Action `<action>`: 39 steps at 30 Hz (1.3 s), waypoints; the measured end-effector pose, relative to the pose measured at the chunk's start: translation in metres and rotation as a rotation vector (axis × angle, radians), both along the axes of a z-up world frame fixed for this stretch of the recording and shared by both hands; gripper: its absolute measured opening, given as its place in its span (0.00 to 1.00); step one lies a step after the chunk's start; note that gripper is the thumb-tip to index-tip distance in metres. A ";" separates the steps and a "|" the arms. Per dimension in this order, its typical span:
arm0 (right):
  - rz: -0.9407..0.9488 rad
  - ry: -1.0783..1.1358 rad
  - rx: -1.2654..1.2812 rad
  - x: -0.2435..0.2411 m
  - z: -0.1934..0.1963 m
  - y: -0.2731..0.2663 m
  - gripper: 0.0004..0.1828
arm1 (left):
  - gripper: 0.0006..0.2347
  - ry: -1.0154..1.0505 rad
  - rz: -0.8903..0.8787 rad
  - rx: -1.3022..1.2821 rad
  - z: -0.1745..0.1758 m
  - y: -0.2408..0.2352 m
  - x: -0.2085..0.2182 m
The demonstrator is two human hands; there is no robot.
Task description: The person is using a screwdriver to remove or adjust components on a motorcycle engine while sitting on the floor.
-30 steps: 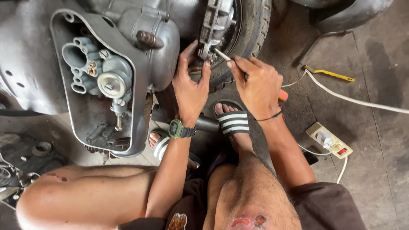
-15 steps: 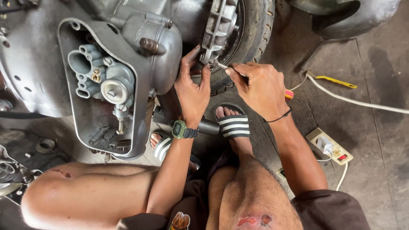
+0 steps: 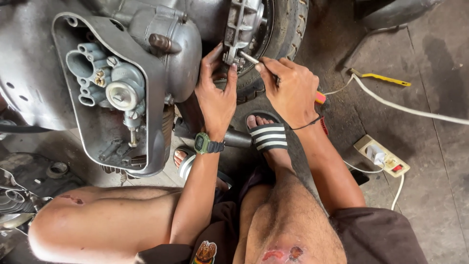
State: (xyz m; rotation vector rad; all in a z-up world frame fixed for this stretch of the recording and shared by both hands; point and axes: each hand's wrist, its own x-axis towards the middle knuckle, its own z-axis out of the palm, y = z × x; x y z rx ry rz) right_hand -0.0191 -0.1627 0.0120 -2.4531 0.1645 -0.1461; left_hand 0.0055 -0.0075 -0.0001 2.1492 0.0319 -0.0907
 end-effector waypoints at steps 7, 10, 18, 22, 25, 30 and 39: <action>0.016 -0.046 0.047 -0.015 -0.014 0.017 0.05 | 0.19 -0.068 -0.042 0.011 -0.002 0.012 -0.010; -0.058 -0.078 0.015 -0.019 0.016 0.023 0.06 | 0.19 -0.101 -0.057 -0.066 -0.006 0.016 -0.013; -0.101 -0.084 -0.048 -0.037 0.021 0.044 0.08 | 0.22 -0.210 -0.128 -0.179 -0.026 0.033 -0.024; -0.058 -0.130 -0.091 -0.040 0.022 0.046 0.08 | 0.24 -0.187 -0.165 -0.243 -0.039 0.037 -0.020; -0.050 -0.162 -0.160 -0.037 0.020 0.043 0.07 | 0.22 -0.229 -0.150 -0.254 -0.040 0.038 -0.020; -0.094 -0.096 -0.152 -0.047 0.025 0.055 0.09 | 0.24 -0.220 -0.149 -0.221 -0.050 0.040 -0.023; 0.011 -0.092 -0.256 -0.037 0.032 0.042 0.08 | 0.25 -0.113 -0.114 -0.201 -0.021 0.037 -0.023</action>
